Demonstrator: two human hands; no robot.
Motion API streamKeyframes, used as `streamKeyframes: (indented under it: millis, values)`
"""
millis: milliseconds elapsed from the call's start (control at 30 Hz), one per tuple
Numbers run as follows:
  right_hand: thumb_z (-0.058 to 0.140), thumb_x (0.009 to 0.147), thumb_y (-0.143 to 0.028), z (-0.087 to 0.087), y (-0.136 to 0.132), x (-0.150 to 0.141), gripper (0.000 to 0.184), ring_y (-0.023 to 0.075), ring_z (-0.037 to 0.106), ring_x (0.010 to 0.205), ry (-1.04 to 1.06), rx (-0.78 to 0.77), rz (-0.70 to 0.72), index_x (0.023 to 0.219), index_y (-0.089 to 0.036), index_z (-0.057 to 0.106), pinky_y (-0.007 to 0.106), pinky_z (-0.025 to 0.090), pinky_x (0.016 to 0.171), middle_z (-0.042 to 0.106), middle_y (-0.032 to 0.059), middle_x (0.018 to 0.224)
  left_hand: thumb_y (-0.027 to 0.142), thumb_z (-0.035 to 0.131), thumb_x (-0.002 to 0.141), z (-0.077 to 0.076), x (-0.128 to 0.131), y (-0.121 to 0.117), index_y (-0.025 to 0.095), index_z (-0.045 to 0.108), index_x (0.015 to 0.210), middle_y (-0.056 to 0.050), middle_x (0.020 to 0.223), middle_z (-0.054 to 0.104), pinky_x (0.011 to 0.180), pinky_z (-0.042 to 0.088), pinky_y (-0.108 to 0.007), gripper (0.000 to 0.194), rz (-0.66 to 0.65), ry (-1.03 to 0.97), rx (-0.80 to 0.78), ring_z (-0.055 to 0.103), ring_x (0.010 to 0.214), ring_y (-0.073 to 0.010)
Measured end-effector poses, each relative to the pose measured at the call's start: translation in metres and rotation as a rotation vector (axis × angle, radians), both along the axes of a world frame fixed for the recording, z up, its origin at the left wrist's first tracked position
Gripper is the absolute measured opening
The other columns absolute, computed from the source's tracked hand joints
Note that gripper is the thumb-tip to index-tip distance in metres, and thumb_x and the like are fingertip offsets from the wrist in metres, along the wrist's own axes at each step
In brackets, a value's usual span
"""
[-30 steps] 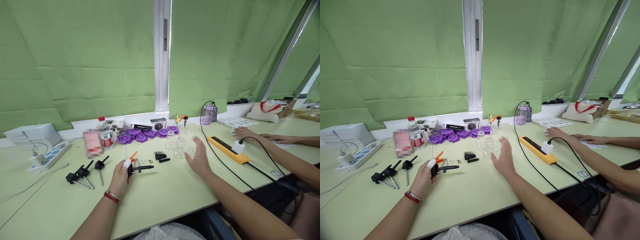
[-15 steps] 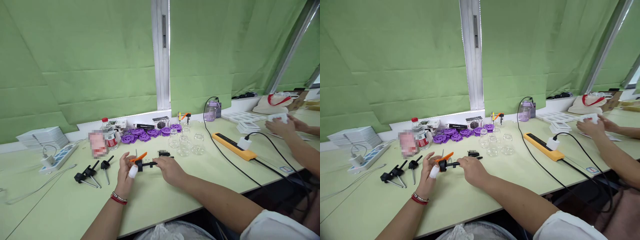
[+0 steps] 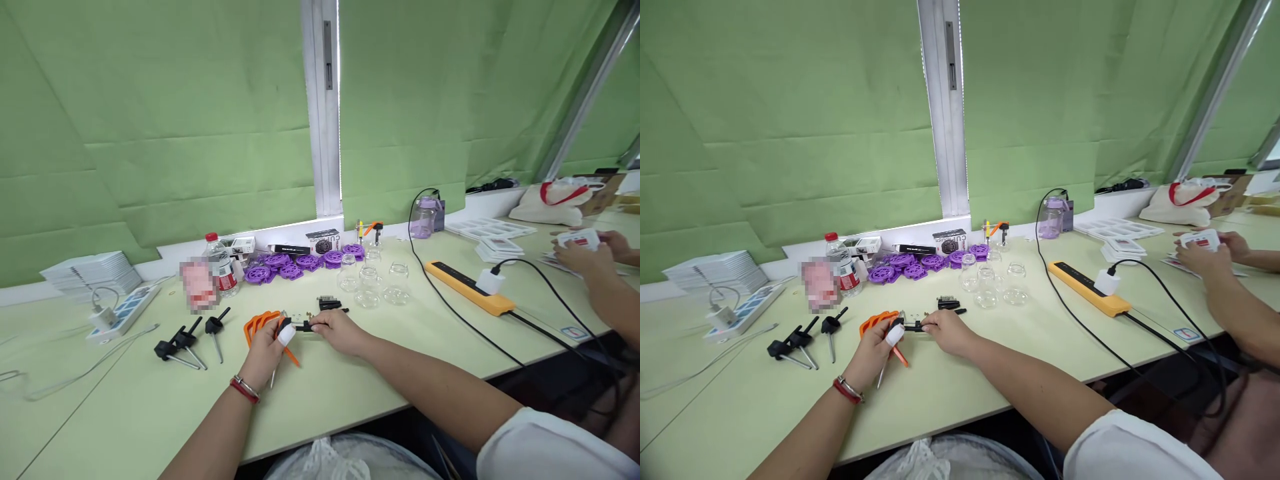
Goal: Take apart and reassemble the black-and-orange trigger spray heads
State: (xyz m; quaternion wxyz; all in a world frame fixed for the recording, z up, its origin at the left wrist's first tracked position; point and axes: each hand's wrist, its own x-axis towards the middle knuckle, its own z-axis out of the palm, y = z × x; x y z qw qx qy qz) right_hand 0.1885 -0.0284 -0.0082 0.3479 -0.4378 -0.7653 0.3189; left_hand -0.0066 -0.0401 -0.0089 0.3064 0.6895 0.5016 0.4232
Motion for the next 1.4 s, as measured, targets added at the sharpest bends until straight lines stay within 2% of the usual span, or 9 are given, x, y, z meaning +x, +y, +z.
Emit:
streamKeyframes:
  millis: [67,133,333,467,633,833,1000,1100,1400]
  values:
    - [0.048,0.081,-0.02,-0.007,0.002,-0.002,0.023,0.016,0.056,0.076,-0.023,-0.048,-0.054,0.086,-0.016,0.07,0.026,0.039,0.07,0.065,0.0041,0.081,0.05,0.051,0.077,-0.004,-0.001,0.001,0.019,0.059,0.083,0.001,0.06,0.054,0.05,0.04,-0.026,0.033,-0.06,0.054,-0.174,0.048,0.051,-0.0131]
    - [0.051,0.079,-0.019,-0.012,0.003,-0.003,0.021,0.0164,0.057,0.075,-0.049,-0.107,-0.099,0.084,-0.015,0.071,0.026,0.04,0.07,0.066,0.0041,0.079,0.054,0.05,0.077,-0.009,-0.003,0.003,0.019,0.057,0.079,0.003,0.054,0.048,0.047,0.035,-0.025,0.036,-0.055,0.109,-0.263,0.044,0.047,-0.0124]
    - [0.059,0.073,-0.013,-0.017,0.011,-0.004,0.015,0.0138,0.057,0.071,-0.038,-0.213,-0.125,0.084,-0.015,0.07,0.025,0.042,0.067,0.065,0.0032,0.077,0.052,0.049,0.076,-0.015,-0.008,0.011,0.017,0.058,0.069,-0.004,0.064,0.057,0.054,0.034,-0.028,0.037,0.013,0.32,-0.117,0.049,0.057,-0.0166]
    - [0.059,0.071,-0.005,-0.023,0.025,-0.015,0.021,0.0122,0.058,0.068,0.047,-0.288,-0.191,0.089,-0.011,0.067,0.023,0.045,0.062,0.064,0.0057,0.078,0.047,0.049,0.076,-0.015,-0.006,0.014,0.018,0.054,0.06,-0.006,0.059,0.058,0.05,0.031,-0.027,0.033,0.08,0.427,-0.039,0.049,0.051,-0.0165]
    - [0.056,0.071,-0.002,-0.033,0.033,-0.032,0.031,0.0121,0.057,0.066,0.056,-0.23,-0.198,0.1,-0.011,0.063,0.023,0.045,0.063,0.063,0.0049,0.075,0.043,0.048,0.076,-0.018,-0.004,0.016,0.018,0.051,0.055,-0.007,0.058,0.058,0.047,0.029,-0.027,0.032,0.128,0.456,-0.049,0.049,0.049,-0.0167]
    - [0.054,0.072,-0.005,-0.039,0.035,-0.033,0.019,0.0116,0.054,0.064,0.011,-0.176,-0.192,0.085,-0.015,0.064,0.022,0.04,0.057,0.06,0.0028,0.072,0.033,0.045,0.076,-0.015,-0.005,0.02,0.019,0.05,0.058,-0.007,0.061,0.059,0.048,0.03,-0.026,0.024,0.119,0.513,-0.056,0.05,0.053,-0.017]
    - [0.054,0.071,-0.004,-0.042,0.037,-0.033,0.022,0.0097,0.049,0.06,-0.024,-0.136,-0.2,0.09,-0.015,0.058,0.02,0.035,0.055,0.057,0.0001,0.069,0.032,0.044,0.075,-0.016,-0.005,0.022,0.019,0.049,0.057,-0.007,0.061,0.059,0.048,0.029,-0.026,0.023,0.13,0.53,-0.045,0.049,0.052,-0.0163]
    - [0.053,0.072,-0.002,-0.043,0.037,-0.034,0.019,0.0096,0.049,0.062,-0.042,-0.116,-0.198,0.085,-0.015,0.057,0.02,0.033,0.056,0.056,0.0001,0.071,0.027,0.044,0.074,-0.018,-0.006,0.023,0.019,0.048,0.056,-0.006,0.06,0.059,0.047,0.029,-0.026,0.02,0.14,0.526,-0.052,0.049,0.051,-0.0163]
    - [0.054,0.073,-0.004,-0.038,0.035,-0.032,0.022,0.0098,0.047,0.062,-0.099,-0.102,-0.181,0.091,-0.015,0.057,0.02,0.031,0.056,0.054,0.0001,0.071,0.026,0.046,0.071,-0.018,-0.006,0.023,0.019,0.05,0.054,-0.005,0.056,0.059,0.047,0.026,-0.025,0.019,0.139,0.489,-0.018,0.048,0.048,-0.0143]
